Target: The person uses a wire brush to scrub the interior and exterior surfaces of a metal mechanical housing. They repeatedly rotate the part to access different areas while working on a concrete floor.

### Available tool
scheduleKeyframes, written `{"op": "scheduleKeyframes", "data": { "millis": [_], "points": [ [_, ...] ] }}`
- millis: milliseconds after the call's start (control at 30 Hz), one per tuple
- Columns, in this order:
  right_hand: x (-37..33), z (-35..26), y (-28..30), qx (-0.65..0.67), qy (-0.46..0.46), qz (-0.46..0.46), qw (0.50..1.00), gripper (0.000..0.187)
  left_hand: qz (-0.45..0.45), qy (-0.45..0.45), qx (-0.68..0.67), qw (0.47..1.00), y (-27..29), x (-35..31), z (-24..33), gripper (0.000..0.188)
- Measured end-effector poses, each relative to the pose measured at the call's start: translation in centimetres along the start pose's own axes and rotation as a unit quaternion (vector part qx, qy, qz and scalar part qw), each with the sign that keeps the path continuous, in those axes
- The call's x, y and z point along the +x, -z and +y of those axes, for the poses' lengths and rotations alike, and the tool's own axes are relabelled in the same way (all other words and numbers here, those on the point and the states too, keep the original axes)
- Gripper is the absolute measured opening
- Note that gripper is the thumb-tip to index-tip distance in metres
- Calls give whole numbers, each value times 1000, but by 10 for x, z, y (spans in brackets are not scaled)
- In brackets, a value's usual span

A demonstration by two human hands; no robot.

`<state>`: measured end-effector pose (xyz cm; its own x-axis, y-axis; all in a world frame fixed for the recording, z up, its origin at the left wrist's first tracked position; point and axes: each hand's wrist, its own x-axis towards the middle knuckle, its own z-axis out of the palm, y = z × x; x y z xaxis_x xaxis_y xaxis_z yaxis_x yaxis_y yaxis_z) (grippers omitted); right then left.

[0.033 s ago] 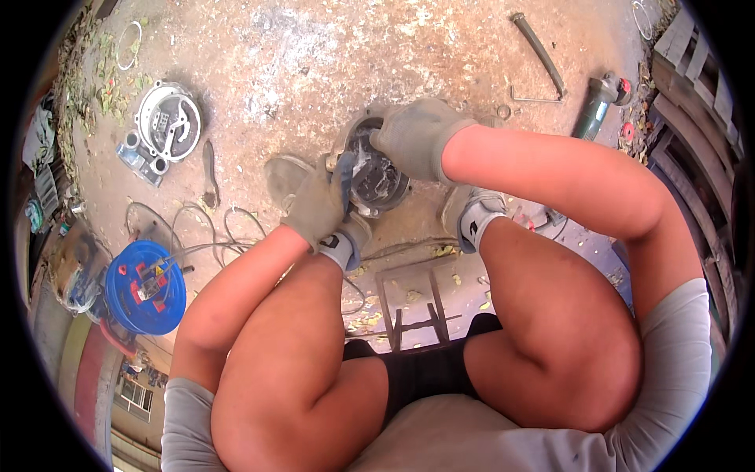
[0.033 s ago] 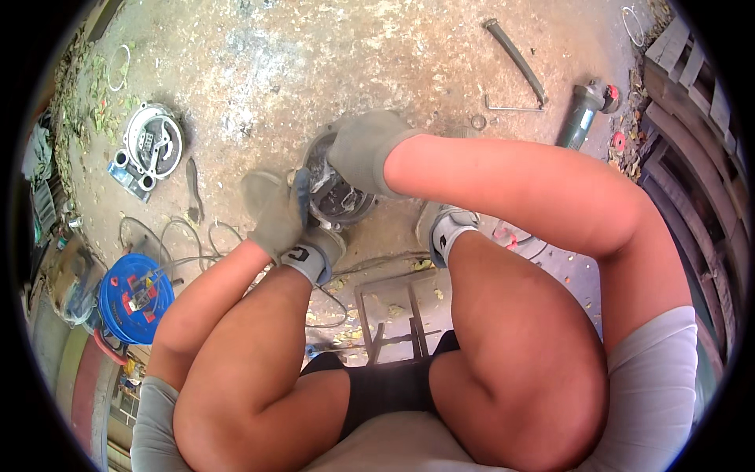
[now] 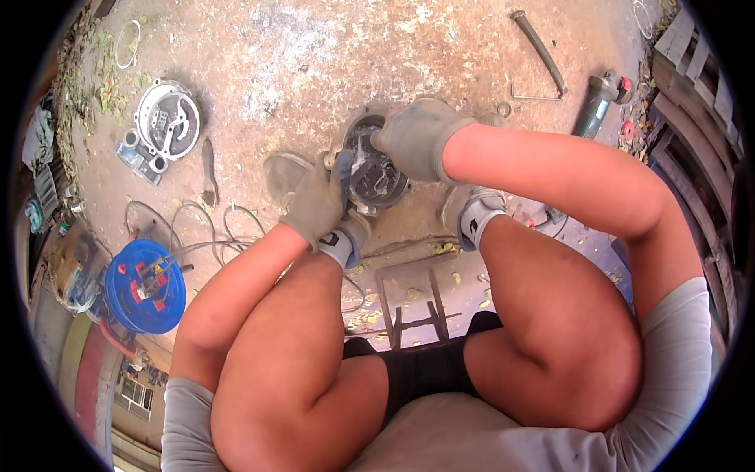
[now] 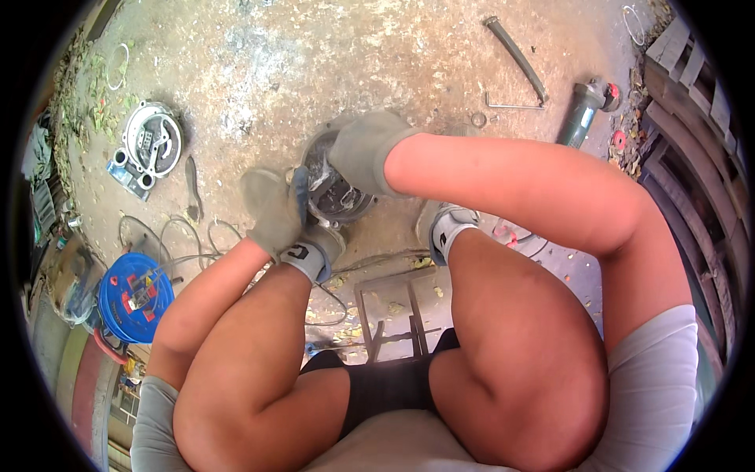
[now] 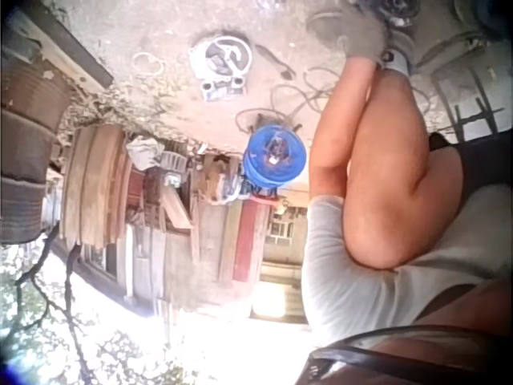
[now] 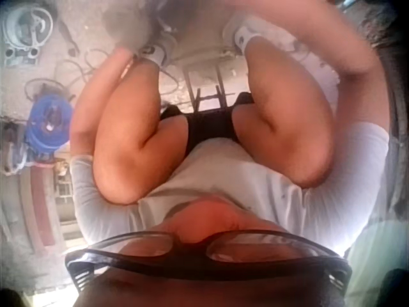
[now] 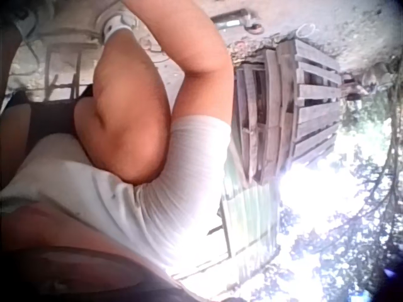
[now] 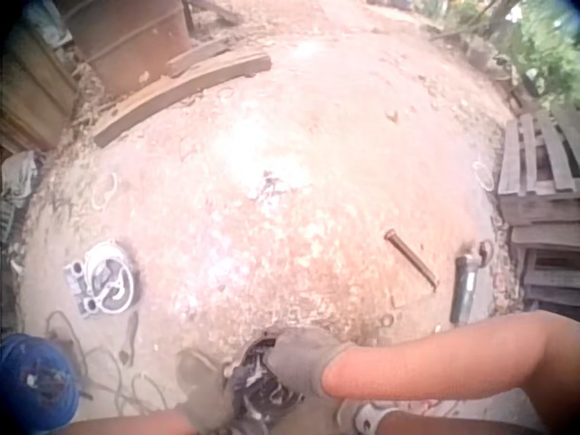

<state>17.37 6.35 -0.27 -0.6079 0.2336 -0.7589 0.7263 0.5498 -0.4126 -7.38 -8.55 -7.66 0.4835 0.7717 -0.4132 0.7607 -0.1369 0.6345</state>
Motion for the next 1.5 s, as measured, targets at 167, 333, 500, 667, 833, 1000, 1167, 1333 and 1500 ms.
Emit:
{"op": "scheduleKeyframes", "data": {
  "millis": [167, 333, 500, 667, 833, 1000, 1167, 1333, 1500],
  "points": [
    [1, 5, 7, 144, 8, -63, 988, 41, -97, 83, -17, 992, 17, 10, 11, 57],
    [-3, 20, -18, 343, 29, -46, 938, 41, -94, 53, -4, 994, 13, 8, 8, 55],
    [-5, 13, -9, 58, -10, -20, 998, 42, -43, 62, -65, 995, 9, 15, 10, 54],
    [-16, 7, 5, 156, -4, -67, 986, 43, -9, -48, 31, 998, 4, 6, 3, 55],
    [-21, 19, 11, 190, -4, -43, 981, 40, -51, 72, -72, 994, 7, 16, 12, 54],
    [-22, 9, 3, 172, 5, 0, 985, 40, 19, -66, 29, 997, -2, 11, 2, 61],
    [-21, 16, 18, 137, -11, -52, 989, 42, -55, 44, -52, 996, 12, 17, 20, 60],
    [-24, 10, 17, 217, 15, -41, 975, 46, -3, -23, -42, 999, 2, 12, 5, 63],
    [-14, 35, 7, 168, 21, -25, 985, 49, -63, 40, -50, 996, 17, 21, 22, 68]
  ]
}}
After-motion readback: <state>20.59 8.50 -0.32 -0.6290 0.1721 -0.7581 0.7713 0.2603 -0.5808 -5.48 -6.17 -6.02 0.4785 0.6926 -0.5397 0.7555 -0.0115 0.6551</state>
